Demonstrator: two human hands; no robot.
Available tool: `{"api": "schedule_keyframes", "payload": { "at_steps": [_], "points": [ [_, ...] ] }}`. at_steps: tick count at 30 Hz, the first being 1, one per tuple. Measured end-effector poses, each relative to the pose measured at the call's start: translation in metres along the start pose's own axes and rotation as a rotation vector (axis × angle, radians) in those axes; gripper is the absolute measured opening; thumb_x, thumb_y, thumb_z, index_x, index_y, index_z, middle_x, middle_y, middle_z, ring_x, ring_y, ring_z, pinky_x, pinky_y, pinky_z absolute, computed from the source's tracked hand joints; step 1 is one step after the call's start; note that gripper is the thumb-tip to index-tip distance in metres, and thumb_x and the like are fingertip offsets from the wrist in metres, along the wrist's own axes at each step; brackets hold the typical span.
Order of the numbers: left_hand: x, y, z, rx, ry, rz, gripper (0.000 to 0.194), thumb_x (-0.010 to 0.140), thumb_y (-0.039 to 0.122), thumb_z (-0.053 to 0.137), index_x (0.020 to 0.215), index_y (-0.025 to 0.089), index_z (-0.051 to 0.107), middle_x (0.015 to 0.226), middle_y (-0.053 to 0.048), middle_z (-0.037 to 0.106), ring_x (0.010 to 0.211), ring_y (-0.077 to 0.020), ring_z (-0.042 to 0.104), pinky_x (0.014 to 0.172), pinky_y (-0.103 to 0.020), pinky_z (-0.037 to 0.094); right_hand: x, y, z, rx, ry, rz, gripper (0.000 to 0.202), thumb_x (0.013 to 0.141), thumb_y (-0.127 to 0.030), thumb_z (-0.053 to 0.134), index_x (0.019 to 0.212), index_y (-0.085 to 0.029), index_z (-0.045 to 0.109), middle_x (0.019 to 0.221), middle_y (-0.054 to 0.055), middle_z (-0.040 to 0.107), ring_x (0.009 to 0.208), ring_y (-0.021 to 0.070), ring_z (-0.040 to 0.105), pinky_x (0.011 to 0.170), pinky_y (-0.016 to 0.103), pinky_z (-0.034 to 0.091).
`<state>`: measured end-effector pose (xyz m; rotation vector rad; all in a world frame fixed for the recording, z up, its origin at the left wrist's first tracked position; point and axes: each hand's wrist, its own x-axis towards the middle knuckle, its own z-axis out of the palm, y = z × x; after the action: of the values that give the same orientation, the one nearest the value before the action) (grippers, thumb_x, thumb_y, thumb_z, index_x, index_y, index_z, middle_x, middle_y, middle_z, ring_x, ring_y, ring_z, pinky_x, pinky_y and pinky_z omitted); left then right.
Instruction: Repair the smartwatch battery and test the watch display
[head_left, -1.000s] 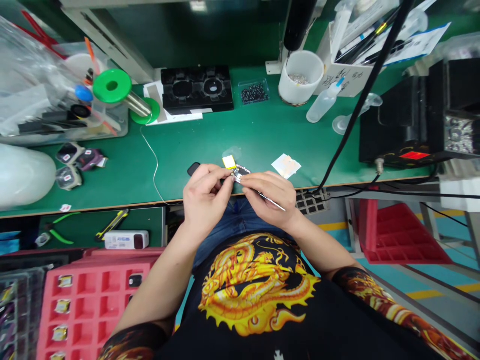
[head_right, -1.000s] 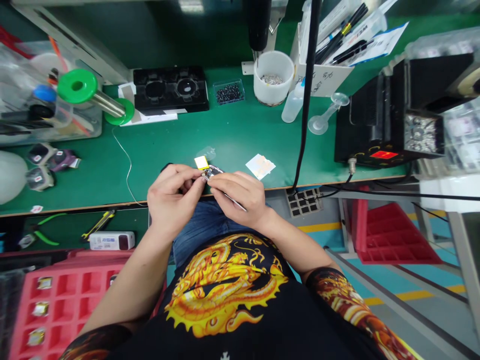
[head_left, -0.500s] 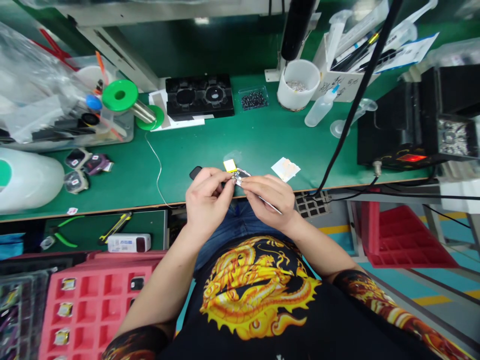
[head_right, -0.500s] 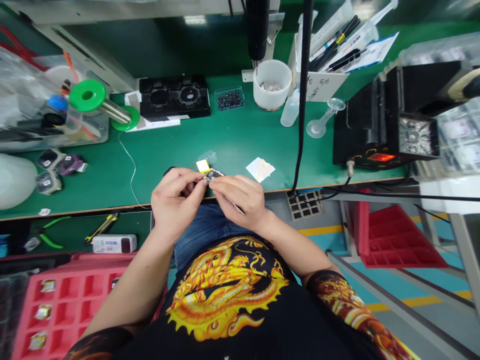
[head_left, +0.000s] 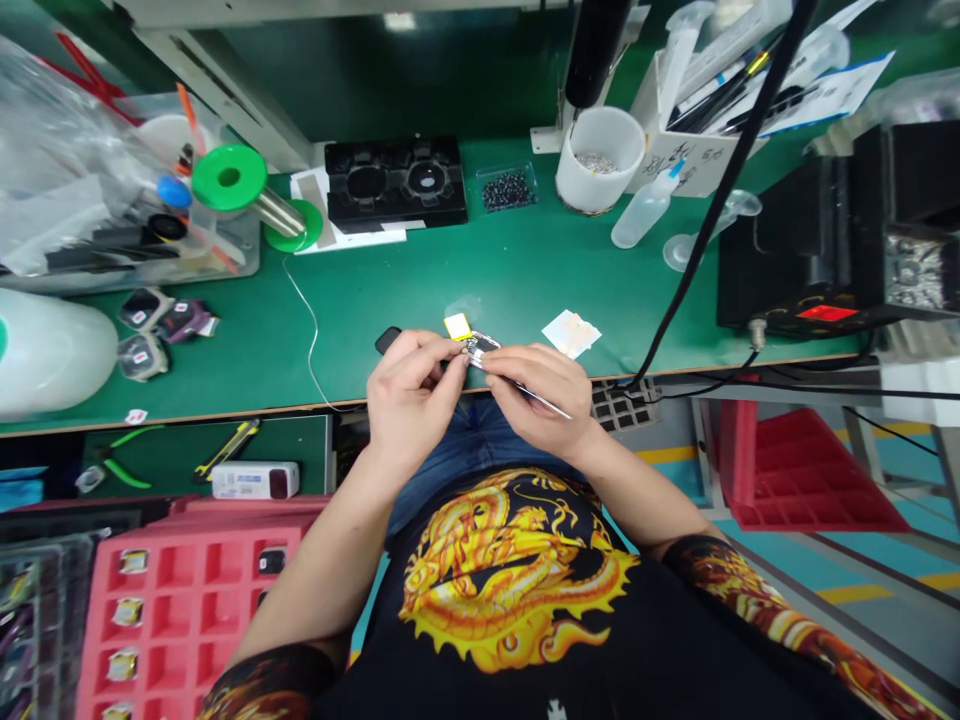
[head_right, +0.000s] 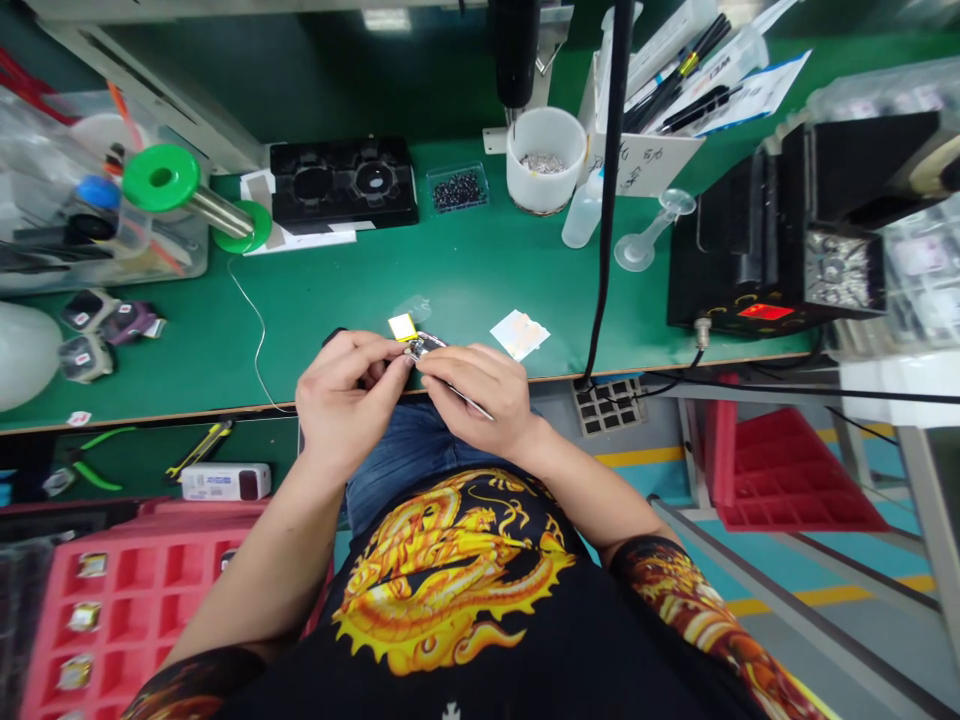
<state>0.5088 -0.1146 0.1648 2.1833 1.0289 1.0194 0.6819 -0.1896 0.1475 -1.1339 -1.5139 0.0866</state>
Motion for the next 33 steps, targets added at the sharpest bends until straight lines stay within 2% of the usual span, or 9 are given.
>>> {"api": "schedule_keyframes", "payload": {
  "at_steps": [7, 18, 29, 33],
  "points": [
    [-0.0008, 0.0, -0.0007, 0.0, -0.005, -0.005, 0.009, 0.098, 0.014, 0.078, 0.104, 0.019, 0.084, 0.094, -0.002, 0.074, 0.072, -0.0101, 0.06, 0.067, -0.026, 0.05, -0.0001, 0.0002, -0.0012, 0.011, -0.012, 0.025, 0.013, 0.106, -0.012, 0.068, 0.112, -0.02, 0.076, 0.106, 0.005, 0.083, 0.098, 0.0168, 0.081, 0.084, 0.033, 0.067],
    [-0.0013, 0.0, 0.0016, 0.02, 0.009, 0.001, 0.008, 0.099, 0.016, 0.077, 0.103, 0.021, 0.083, 0.091, -0.001, 0.072, 0.073, -0.0115, 0.062, 0.069, -0.027, 0.052, -0.0031, 0.002, 0.0004, -0.028, -0.029, -0.039, 0.015, 0.106, -0.009, 0.068, 0.115, -0.018, 0.075, 0.11, 0.007, 0.083, 0.101, 0.0169, 0.081, 0.085, 0.032, 0.067],
    [-0.0011, 0.0033, 0.0045, 0.014, 0.023, -0.038, 0.009, 0.098, 0.018, 0.076, 0.102, 0.022, 0.083, 0.089, -0.001, 0.07, 0.072, -0.0127, 0.061, 0.067, -0.029, 0.05, -0.0082, 0.0049, 0.0011, -0.069, -0.061, -0.044, 0.018, 0.107, -0.011, 0.066, 0.12, -0.02, 0.076, 0.116, 0.007, 0.083, 0.103, 0.0179, 0.082, 0.084, 0.034, 0.069],
    [-0.001, 0.0038, 0.0046, 0.019, 0.029, -0.028, 0.009, 0.098, 0.017, 0.076, 0.101, 0.021, 0.082, 0.086, -0.001, 0.069, 0.072, -0.0126, 0.06, 0.066, -0.029, 0.05, -0.0059, 0.0033, 0.0015, -0.058, -0.022, -0.042, 0.017, 0.106, -0.01, 0.068, 0.118, -0.02, 0.075, 0.113, 0.007, 0.083, 0.101, 0.0173, 0.082, 0.083, 0.033, 0.068]
  ]
}}
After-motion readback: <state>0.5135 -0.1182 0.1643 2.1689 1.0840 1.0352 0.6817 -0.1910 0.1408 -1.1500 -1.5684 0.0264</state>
